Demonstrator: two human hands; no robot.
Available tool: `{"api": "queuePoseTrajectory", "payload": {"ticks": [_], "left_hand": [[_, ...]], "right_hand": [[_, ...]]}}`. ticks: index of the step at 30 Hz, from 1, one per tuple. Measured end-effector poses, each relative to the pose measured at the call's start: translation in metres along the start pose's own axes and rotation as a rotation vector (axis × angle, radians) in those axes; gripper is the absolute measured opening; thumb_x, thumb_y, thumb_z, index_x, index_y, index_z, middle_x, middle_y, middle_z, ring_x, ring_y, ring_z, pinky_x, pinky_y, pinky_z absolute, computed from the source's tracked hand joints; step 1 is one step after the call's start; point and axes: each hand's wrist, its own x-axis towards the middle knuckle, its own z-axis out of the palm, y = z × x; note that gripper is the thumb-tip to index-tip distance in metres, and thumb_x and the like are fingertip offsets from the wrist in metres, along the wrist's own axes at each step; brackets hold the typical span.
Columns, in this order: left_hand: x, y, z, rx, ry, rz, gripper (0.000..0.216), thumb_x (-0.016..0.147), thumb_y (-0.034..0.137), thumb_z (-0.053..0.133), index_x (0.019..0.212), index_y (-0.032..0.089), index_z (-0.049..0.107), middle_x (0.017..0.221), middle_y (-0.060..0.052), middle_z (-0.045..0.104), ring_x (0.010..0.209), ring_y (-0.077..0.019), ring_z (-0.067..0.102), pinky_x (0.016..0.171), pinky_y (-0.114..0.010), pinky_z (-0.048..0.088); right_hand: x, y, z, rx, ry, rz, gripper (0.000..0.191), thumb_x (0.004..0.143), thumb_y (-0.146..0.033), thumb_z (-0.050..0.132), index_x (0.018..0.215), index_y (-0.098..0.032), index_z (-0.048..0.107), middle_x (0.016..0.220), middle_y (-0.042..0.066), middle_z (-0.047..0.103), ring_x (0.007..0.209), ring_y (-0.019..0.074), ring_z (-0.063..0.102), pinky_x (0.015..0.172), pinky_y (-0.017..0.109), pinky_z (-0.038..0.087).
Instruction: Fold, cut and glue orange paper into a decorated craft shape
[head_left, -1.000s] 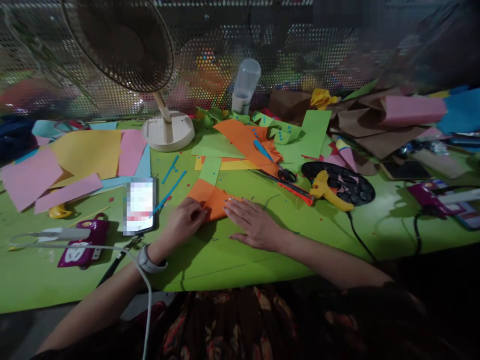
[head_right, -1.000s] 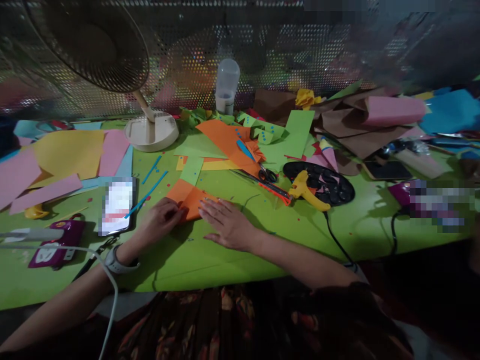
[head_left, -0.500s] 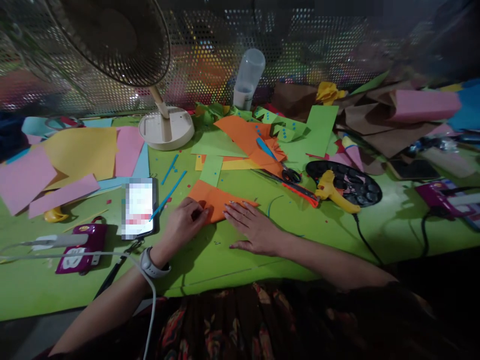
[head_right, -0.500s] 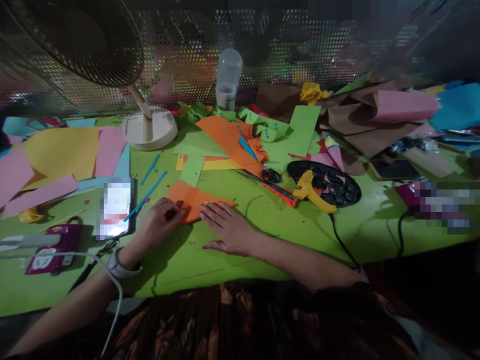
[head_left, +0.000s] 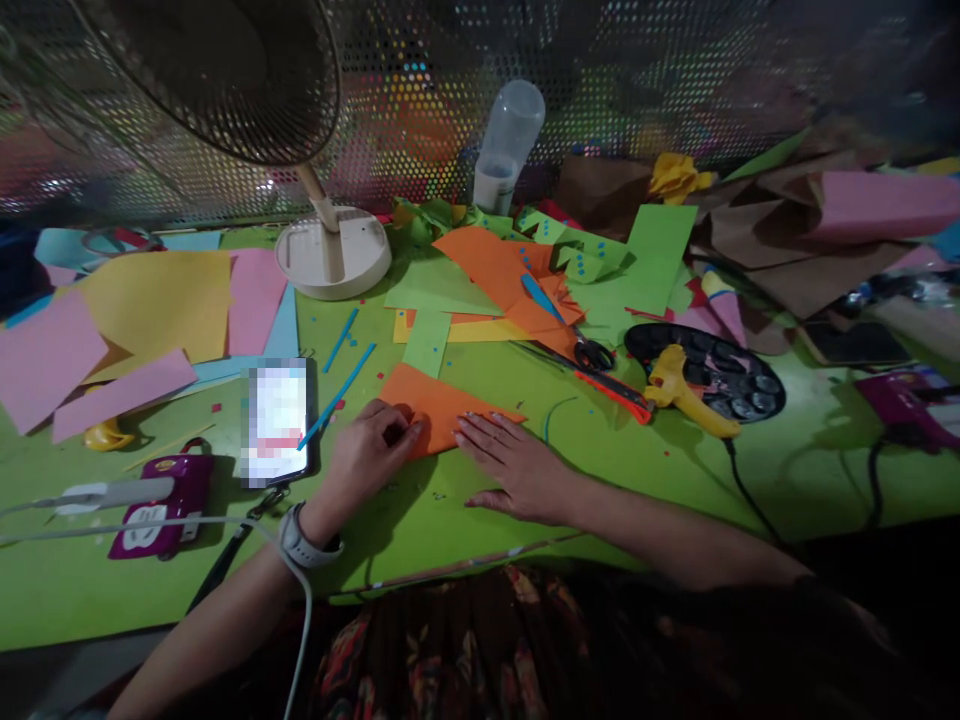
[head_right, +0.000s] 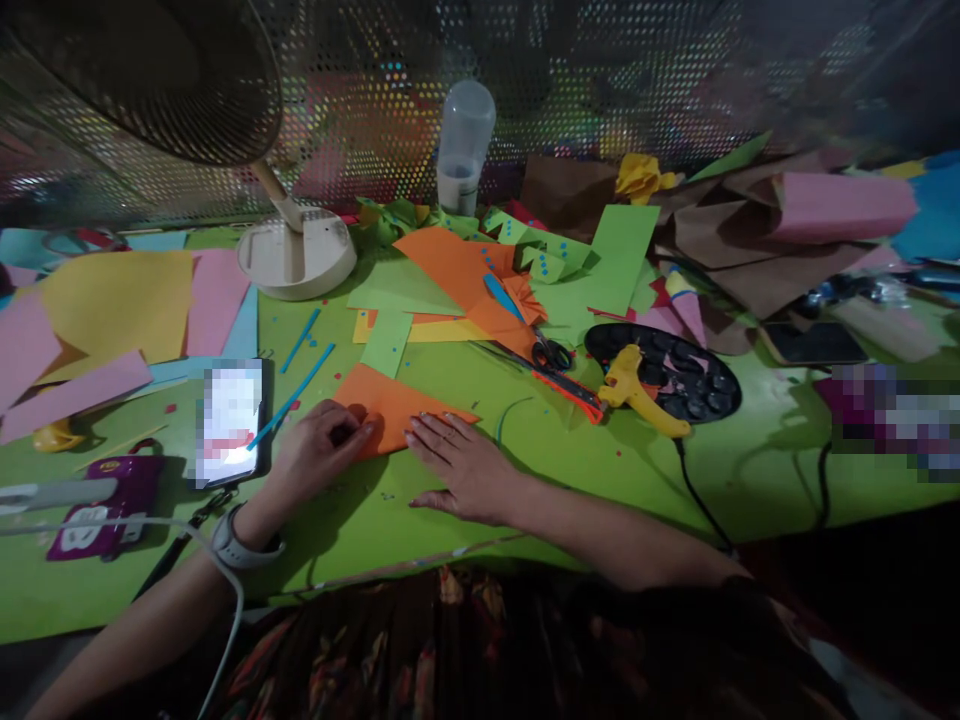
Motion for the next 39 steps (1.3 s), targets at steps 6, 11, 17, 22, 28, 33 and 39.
{"api": "queuePoseTrajectory", "payload": {"ticks": [6, 11, 17, 22, 28, 33, 39], "left_hand": [[0.0003, -0.0023, -0.0002, -0.004, -0.017, -0.003, 0.030, 0.089, 0.042, 0.056, 0.068, 0.020, 0.057, 0.075, -0.003, 0.058, 0.060, -0.0137, 0.053, 0.056, -0.030, 0.038], [-0.0003, -0.0064, 0.0016, 0.002, -0.015, 0.008, 0.029, 0.089, 0.043, 0.056, 0.069, 0.021, 0.057, 0.076, -0.003, 0.061, 0.060, -0.0143, 0.054, 0.054, -0.030, 0.039], [0.0009, -0.0044, 0.0003, 0.007, -0.023, 0.007, 0.026, 0.089, 0.039, 0.056, 0.070, 0.021, 0.058, 0.077, -0.004, 0.061, 0.065, -0.0155, 0.057, 0.057, -0.030, 0.041], [0.0015, -0.0031, 0.0006, 0.017, -0.028, -0.024, 0.028, 0.088, 0.042, 0.057, 0.071, 0.020, 0.060, 0.078, -0.004, 0.059, 0.063, -0.0153, 0.056, 0.057, -0.030, 0.041], [0.0018, -0.0031, 0.0004, 0.043, -0.023, -0.031, 0.029, 0.087, 0.044, 0.057, 0.071, 0.020, 0.061, 0.077, -0.004, 0.059, 0.058, -0.0141, 0.053, 0.053, -0.029, 0.040], [0.0012, -0.0028, 0.0005, 0.052, -0.018, -0.025, 0.027, 0.087, 0.043, 0.057, 0.072, 0.020, 0.061, 0.079, -0.004, 0.061, 0.058, -0.0136, 0.053, 0.053, -0.029, 0.040], [0.0011, -0.0025, 0.0007, 0.040, -0.022, -0.032, 0.028, 0.087, 0.043, 0.058, 0.072, 0.020, 0.061, 0.078, -0.004, 0.059, 0.058, -0.0129, 0.052, 0.052, -0.029, 0.040]], "right_hand": [[-0.0012, 0.0000, 0.0015, 0.025, 0.018, -0.002, 0.081, 0.095, -0.062, 0.037, 0.153, -0.006, 0.023, 0.159, 0.016, 0.023, 0.151, 0.0259, 0.011, 0.123, 0.047, 0.017], [-0.0015, -0.0006, 0.0000, 0.044, -0.001, 0.006, 0.079, 0.096, -0.060, 0.035, 0.153, -0.007, 0.023, 0.159, 0.015, 0.024, 0.150, 0.0262, 0.012, 0.123, 0.049, 0.018], [-0.0019, 0.0001, 0.0022, 0.040, 0.038, 0.004, 0.076, 0.096, -0.060, 0.036, 0.152, -0.009, 0.027, 0.158, 0.014, 0.027, 0.150, 0.0260, 0.015, 0.123, 0.048, 0.019], [-0.0007, 0.0001, 0.0011, 0.033, 0.036, -0.004, 0.077, 0.097, -0.061, 0.034, 0.150, -0.006, 0.031, 0.158, 0.014, 0.029, 0.150, 0.0265, 0.017, 0.123, 0.048, 0.018], [-0.0009, 0.0001, 0.0011, 0.042, 0.030, 0.002, 0.078, 0.096, -0.060, 0.038, 0.152, -0.007, 0.026, 0.159, 0.015, 0.026, 0.150, 0.0258, 0.013, 0.123, 0.048, 0.017], [-0.0021, -0.0004, 0.0030, 0.039, 0.034, 0.004, 0.079, 0.096, -0.060, 0.038, 0.151, -0.004, 0.026, 0.159, 0.015, 0.025, 0.150, 0.0260, 0.012, 0.123, 0.047, 0.015], [-0.0020, -0.0009, 0.0016, 0.050, 0.018, 0.010, 0.079, 0.095, -0.059, 0.041, 0.153, -0.007, 0.024, 0.159, 0.015, 0.025, 0.151, 0.0258, 0.012, 0.123, 0.049, 0.017]]}}
